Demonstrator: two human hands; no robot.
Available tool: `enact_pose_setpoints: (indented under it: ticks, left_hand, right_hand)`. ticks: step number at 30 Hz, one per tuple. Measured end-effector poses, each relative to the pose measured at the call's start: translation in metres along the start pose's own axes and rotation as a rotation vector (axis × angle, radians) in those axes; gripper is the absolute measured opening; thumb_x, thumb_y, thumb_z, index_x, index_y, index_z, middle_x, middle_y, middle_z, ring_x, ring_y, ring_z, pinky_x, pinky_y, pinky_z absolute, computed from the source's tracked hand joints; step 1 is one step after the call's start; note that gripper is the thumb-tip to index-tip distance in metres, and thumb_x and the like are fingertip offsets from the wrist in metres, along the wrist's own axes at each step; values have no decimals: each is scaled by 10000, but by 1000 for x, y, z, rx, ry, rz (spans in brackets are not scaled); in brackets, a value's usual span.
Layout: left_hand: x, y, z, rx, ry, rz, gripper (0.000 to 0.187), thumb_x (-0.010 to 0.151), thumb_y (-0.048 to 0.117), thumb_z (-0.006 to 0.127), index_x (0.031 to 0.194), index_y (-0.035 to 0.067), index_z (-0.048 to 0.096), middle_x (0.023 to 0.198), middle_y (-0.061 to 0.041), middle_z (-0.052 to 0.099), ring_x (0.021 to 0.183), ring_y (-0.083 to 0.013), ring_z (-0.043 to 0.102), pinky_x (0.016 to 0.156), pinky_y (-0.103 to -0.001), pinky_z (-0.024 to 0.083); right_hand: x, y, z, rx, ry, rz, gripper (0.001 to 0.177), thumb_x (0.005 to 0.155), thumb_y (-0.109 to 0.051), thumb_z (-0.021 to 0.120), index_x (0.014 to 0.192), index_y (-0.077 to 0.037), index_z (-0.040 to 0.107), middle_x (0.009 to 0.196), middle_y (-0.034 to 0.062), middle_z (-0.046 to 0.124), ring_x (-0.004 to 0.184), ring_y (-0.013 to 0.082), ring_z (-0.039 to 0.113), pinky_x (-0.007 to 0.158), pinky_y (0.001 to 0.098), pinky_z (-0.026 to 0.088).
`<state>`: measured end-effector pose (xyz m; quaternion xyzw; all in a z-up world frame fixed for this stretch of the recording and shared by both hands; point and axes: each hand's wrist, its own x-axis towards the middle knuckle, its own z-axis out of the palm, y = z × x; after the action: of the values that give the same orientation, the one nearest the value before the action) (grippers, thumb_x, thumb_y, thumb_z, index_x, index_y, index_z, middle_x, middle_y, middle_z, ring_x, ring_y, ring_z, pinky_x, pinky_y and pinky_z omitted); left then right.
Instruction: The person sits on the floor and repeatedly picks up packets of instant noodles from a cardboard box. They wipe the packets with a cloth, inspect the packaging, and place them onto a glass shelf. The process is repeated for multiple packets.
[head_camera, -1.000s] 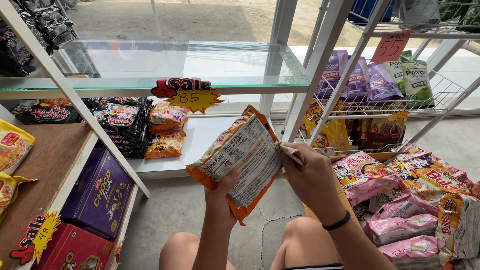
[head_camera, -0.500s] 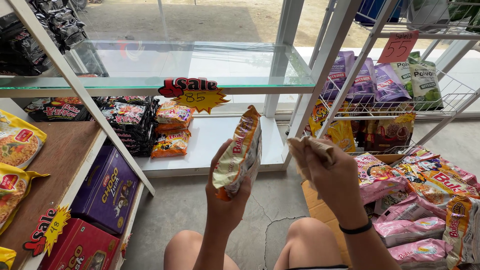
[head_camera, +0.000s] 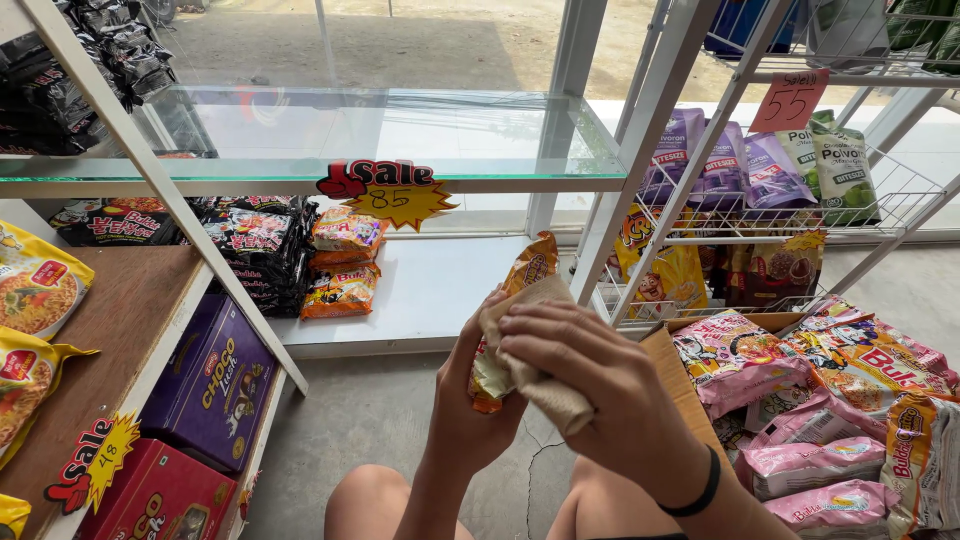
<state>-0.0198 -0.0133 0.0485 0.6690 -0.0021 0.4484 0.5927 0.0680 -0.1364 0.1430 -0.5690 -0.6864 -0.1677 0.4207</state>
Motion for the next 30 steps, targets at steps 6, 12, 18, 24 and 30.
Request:
enact_pose_setpoints:
  ticks: [6,12,18,24,30]
  left_hand:
    - [-5,-1,-2,102,9,87,806,820,18,807,1528,34,422,1429,-184,631,1342,-277,632,1124,-396,530]
    - [-8,5,-2,206,8,164,831,762,-110,647,1552,30,429,1483,-227,607,1383,-310,614,1119,-408,516]
    - [-8,-5,1,10,61,-136,805,817,-47,682,1559,63,391,1250,-169,737,1142,-236,715,953,-361,593]
    - [-9,-7,0,98,-10,46,813,834,-27,788,1548,38,406,1324,-184,699,1257,-265,694,1040,-379,579]
    - [-8,-2,4,312,-52,214,867,736,-99,754,1535,50,452,1508,-263,568,1422,-346,553,1134,-420,496]
  right_hand:
    - [-5,0,3,64,-25,-7,314,875,-142,786,1166,-65,696,1238,98,742,1222,279,727,1136,466,545]
    - [9,32,-4,-83,35,30,369,813,-20,727,1180,-33,693,1257,126,728,1238,309,699,1084,429,566]
    - [-6,18,11,-33,66,-3,289,866,-87,793,1143,-75,712,1229,87,753,1235,273,722,1106,429,573]
    - [-18,18,9,33,28,-60,290,843,-128,790,1115,-67,707,1194,87,751,1177,250,735,1131,467,543]
    - [-9,64,-4,-223,106,-13,275,854,-46,750,1123,-48,694,1208,96,744,1199,281,706,1095,477,536]
